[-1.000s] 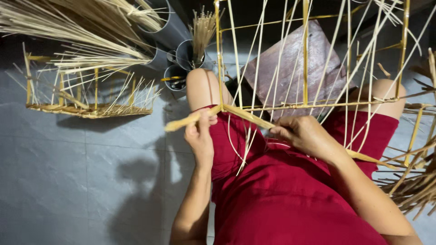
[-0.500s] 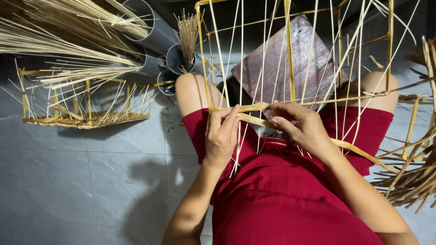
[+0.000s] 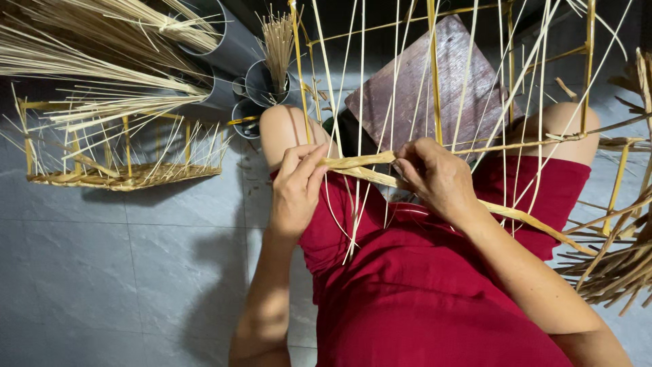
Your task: The person sits on the floor and weaves thin wicker and bamboo strips onto a yellow metal frame, threading and folding strips around the frame bars to build up a woven basket structure. They occasionally reach to a nearby table to grab more strips and pull them tight by hand.
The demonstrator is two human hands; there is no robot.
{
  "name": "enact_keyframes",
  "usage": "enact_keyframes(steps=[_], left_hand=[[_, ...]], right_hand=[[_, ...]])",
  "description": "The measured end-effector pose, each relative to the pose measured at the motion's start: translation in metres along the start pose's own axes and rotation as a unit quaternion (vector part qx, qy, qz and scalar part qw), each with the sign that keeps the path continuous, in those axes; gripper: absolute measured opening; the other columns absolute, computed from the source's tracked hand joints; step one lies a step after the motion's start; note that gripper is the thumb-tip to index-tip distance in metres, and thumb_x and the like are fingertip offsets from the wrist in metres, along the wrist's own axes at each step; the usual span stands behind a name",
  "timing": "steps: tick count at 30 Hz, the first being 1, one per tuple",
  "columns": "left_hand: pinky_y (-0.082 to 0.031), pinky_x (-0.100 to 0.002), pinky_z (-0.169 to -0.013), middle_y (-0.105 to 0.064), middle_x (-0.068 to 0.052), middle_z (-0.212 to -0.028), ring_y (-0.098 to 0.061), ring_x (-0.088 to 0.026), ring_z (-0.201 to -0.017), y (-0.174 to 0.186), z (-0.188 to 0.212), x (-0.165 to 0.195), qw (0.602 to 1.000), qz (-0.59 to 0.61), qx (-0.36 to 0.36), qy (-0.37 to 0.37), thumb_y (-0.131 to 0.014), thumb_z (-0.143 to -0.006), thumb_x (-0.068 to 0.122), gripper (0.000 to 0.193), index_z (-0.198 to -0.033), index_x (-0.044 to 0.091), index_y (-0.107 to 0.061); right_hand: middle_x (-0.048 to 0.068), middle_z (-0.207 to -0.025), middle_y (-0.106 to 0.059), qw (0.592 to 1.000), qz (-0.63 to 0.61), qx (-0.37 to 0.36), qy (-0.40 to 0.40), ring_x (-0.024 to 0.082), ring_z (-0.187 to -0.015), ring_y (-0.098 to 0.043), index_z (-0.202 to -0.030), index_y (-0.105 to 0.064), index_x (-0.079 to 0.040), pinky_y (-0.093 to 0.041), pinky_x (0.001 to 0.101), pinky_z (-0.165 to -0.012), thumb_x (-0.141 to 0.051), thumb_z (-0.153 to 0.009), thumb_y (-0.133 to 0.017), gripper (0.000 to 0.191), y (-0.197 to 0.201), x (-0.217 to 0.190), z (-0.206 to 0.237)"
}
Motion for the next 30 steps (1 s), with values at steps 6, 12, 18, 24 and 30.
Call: enact_keyframes(steps=[6,12,18,24,30], left_hand=[[-0.055,-0.04,-0.089,-0.066,-0.016,-0.117,-0.07,-0.033,-0.102,-0.001,-0.006,-0.002,0.999,-0.015,-0.032,-0.018,-0.07,-0.095,0.002,0.029,-0.124,0.001,-0.067],[-0.053,-0.045,-0.088,-0.07,-0.016,-0.102,-0.068,-0.037,-0.1,-0.009,-0.008,-0.017,0.995,-0.035,-0.097,-0.012,-0.069,-0.097,0.005,0.013,-0.109,0.001,-0.066],[-0.061,-0.03,-0.066,-0.072,-0.01,-0.077,-0.074,-0.018,-0.07,-0.019,-0.001,-0.068,0.979,0.092,-0.085,0.163,-0.063,-0.098,0.006,0.01,-0.108,0.003,-0.064],[-0.059,-0.027,-0.068,-0.071,-0.005,-0.083,-0.069,-0.011,-0.073,-0.023,0.003,-0.08,0.964,0.21,-0.093,0.132,-0.057,-0.106,0.006,0.008,-0.113,0.002,-0.06],[-0.062,-0.027,-0.067,-0.071,-0.006,-0.081,-0.072,-0.012,-0.073,-0.027,-0.004,-0.095,0.947,0.235,-0.123,0.181,-0.053,-0.106,0.008,0.012,-0.114,0.0,-0.056]], right_hand=[[0.01,-0.097,-0.072,0.996,-0.084,-0.034,-0.007,0.016,-0.082,-0.071,-0.116,-0.069,-0.003,-0.058,0.0305,-0.071,-0.016,-0.097,-0.072,0.023,-0.002,0.001,-0.001],[0.0,-0.095,-0.071,0.918,-0.359,-0.097,-0.136,0.006,-0.081,-0.063,-0.119,-0.068,-0.003,-0.053,0.0227,-0.073,-0.016,-0.102,-0.062,0.022,-0.018,0.014,-0.005],[0.005,-0.091,-0.073,0.94,-0.277,-0.174,-0.097,0.01,-0.075,-0.065,-0.109,-0.073,-0.001,-0.055,0.0256,-0.07,-0.015,-0.104,-0.059,0.02,-0.046,-0.011,-0.023],[0.008,-0.097,-0.074,0.966,-0.18,-0.185,-0.022,0.013,-0.083,-0.072,-0.122,-0.067,-0.004,-0.057,0.0277,-0.074,-0.014,-0.098,-0.063,0.027,-0.084,-0.047,-0.052],[0.01,-0.099,-0.074,0.956,-0.269,-0.116,0.027,0.017,-0.092,-0.071,-0.108,-0.068,-0.002,-0.057,0.029,-0.081,-0.014,-0.102,-0.066,0.013,-0.077,-0.065,-0.06]])
Point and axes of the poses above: each hand's wrist, its own z-axis away from the middle knuckle, its own y-axis out of the back of the hand, x = y × z, the point moved 10 cm from there along -z, towards the middle knuckle
